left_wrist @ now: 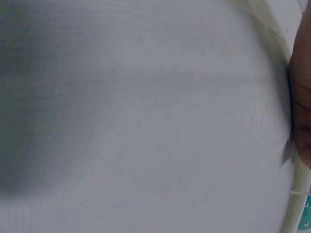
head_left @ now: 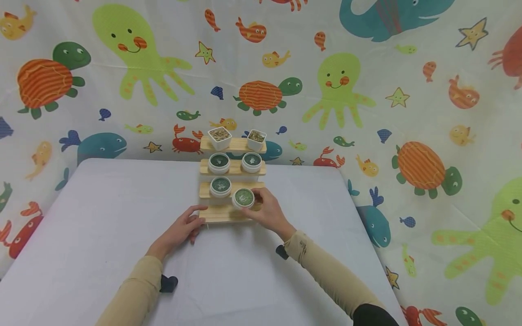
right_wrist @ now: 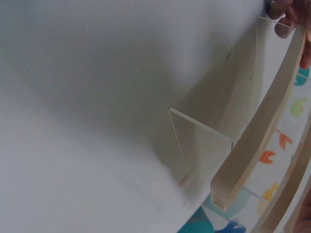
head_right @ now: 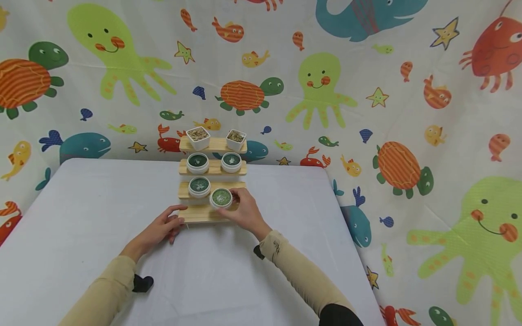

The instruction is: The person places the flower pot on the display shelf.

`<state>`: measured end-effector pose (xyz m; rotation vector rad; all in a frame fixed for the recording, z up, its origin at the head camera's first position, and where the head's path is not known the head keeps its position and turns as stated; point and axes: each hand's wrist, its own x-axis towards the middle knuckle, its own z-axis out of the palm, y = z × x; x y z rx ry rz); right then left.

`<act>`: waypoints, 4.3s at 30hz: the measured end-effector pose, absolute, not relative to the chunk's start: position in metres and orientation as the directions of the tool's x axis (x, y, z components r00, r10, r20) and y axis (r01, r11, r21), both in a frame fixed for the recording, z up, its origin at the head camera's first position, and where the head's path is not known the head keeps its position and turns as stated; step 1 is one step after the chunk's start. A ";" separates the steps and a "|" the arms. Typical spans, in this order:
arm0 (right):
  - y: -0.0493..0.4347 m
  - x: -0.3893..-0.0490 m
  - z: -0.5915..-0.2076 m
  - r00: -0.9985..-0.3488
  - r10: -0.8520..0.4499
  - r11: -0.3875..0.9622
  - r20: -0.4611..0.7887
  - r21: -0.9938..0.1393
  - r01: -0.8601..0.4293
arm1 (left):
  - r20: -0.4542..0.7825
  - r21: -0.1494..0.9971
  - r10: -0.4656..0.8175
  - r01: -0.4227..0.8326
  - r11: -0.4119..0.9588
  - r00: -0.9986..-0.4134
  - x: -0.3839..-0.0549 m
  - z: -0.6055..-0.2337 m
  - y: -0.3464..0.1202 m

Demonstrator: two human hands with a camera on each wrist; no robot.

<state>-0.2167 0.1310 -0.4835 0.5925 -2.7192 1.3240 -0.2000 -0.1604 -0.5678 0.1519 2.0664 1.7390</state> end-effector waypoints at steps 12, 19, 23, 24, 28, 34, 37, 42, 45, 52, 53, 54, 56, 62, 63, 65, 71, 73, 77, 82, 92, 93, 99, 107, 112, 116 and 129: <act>0.134 -0.221 -0.482 -0.922 -0.298 0.540 0.248 -0.752 -0.377 | -0.251 0.962 0.360 -0.190 0.198 -0.899 -0.201 -0.569 -0.161; 0.137 -0.224 -0.482 -0.918 -0.294 0.533 0.266 -0.752 -0.388 | -0.244 0.964 0.361 -0.183 0.195 -0.900 -0.202 -0.569 -0.161; 0.138 -0.227 -0.483 -0.920 -0.287 0.535 0.267 -0.752 -0.385 | -0.242 0.964 0.364 -0.179 0.199 -0.899 -0.202 -0.570 -0.161; 0.139 -0.228 -0.483 -0.921 -0.287 0.536 0.264 -0.753 -0.382 | -0.243 0.963 0.363 -0.179 0.199 -0.900 -0.203 -0.570 -0.162; 0.140 -0.230 -0.481 -0.924 -0.287 0.541 0.252 -0.753 -0.374 | -0.243 0.963 0.362 -0.179 0.200 -0.900 -0.203 -0.571 -0.162; 0.140 -0.232 -0.478 -0.937 -0.266 0.574 0.225 -0.744 -0.342 | -0.244 0.962 0.359 -0.177 0.210 -0.901 -0.202 -0.569 -0.161; 0.140 -0.233 -0.476 -0.944 -0.253 0.586 0.211 -0.744 -0.323 | -0.242 0.963 0.359 -0.177 0.206 -0.901 -0.202 -0.570 -0.162; 0.141 -0.235 -0.476 -0.948 -0.242 0.590 0.206 -0.745 -0.312 | -0.240 0.964 0.362 -0.176 0.202 -0.901 -0.203 -0.569 -0.162; 0.141 -0.236 -0.477 -0.948 -0.240 0.595 0.207 -0.740 -0.312 | -0.233 0.965 0.367 -0.168 0.202 -0.901 -0.202 -0.568 -0.161; 0.140 -0.238 -0.475 -0.948 -0.236 0.606 0.213 -0.730 -0.315 | -0.243 0.962 0.372 -0.175 0.208 -0.896 -0.199 -0.563 -0.161; 0.140 -0.238 -0.475 -0.949 -0.235 0.606 0.212 -0.731 -0.314 | -0.246 0.962 0.373 -0.178 0.206 -0.895 -0.199 -0.562 -0.161; 0.140 -0.238 -0.475 -0.948 -0.235 0.605 0.213 -0.732 -0.314 | -0.249 0.962 0.374 -0.182 0.204 -0.894 -0.198 -0.560 -0.160; 0.140 -0.238 -0.475 -0.951 -0.234 0.605 0.204 -0.735 -0.307 | -0.256 0.961 0.377 -0.194 0.195 -0.890 -0.197 -0.555 -0.160; 0.139 -0.239 -0.476 -0.957 -0.228 0.597 0.180 -0.751 -0.283 | -0.253 0.963 0.379 -0.195 0.186 -0.890 -0.196 -0.555 -0.159; 0.139 -0.239 -0.476 -0.958 -0.226 0.594 0.177 -0.754 -0.280 | -0.250 0.963 0.378 -0.191 0.188 -0.891 -0.197 -0.557 -0.160; 0.139 -0.239 -0.477 -0.958 -0.225 0.590 0.175 -0.759 -0.277 | -0.247 0.964 0.376 -0.185 0.194 -0.893 -0.198 -0.561 -0.160; 0.139 -0.241 -0.478 -0.958 -0.227 0.585 0.174 -0.762 -0.277 | -0.242 0.964 0.371 -0.178 0.199 -0.896 -0.200 -0.568 -0.161; 0.138 -0.241 -0.478 -0.958 -0.227 0.589 0.173 -0.759 -0.277 | -0.246 0.962 0.369 -0.178 0.209 -0.896 -0.200 -0.568 -0.161; 0.137 -0.242 -0.478 -0.959 -0.230 0.594 0.168 -0.756 -0.275 | -0.260 0.958 0.364 -0.191 0.214 -0.895 -0.196 -0.558 -0.160; 0.136 -0.243 -0.478 -0.960 -0.228 0.593 0.162 -0.760 -0.268 | -0.245 0.965 0.375 -0.185 0.189 -0.894 -0.189 -0.538 -0.158; 0.135 -0.245 -0.480 -0.966 -0.211 0.610 0.149 -0.752 -0.250 | -0.251 0.962 0.373 -0.186 0.202 -0.893 -0.187 -0.532 -0.157; 0.134 -0.245 -0.480 -0.966 -0.211 0.612 0.149 -0.751 -0.250 | -0.252 0.962 0.374 -0.187 0.201 -0.893 -0.188 -0.532 -0.157; 0.135 -0.246 -0.479 -0.964 -0.212 0.626 0.158 -0.736 -0.259 | -0.251 0.962 0.371 -0.189 0.195 -0.894 -0.193 -0.547 -0.159; 0.136 -0.250 -0.481 -0.963 -0.210 0.644 0.168 -0.718 -0.266 | -0.247 0.962 0.358 -0.184 0.201 -0.900 -0.200 -0.567 -0.162; 0.137 -0.250 -0.480 -0.960 -0.216 0.644 0.180 -0.712 -0.278 | -0.243 0.964 0.364 -0.181 0.196 -0.899 -0.201 -0.568 -0.162; 0.136 -0.250 -0.480 -0.959 -0.219 0.639 0.182 -0.716 -0.282 | -0.250 0.962 0.363 -0.190 0.194 -0.897 -0.200 -0.567 -0.162; 0.137 -0.250 -0.479 -0.955 -0.232 0.634 0.186 -0.716 -0.294 | -0.244 0.962 0.359 -0.180 0.204 -0.901 -0.199 -0.567 -0.161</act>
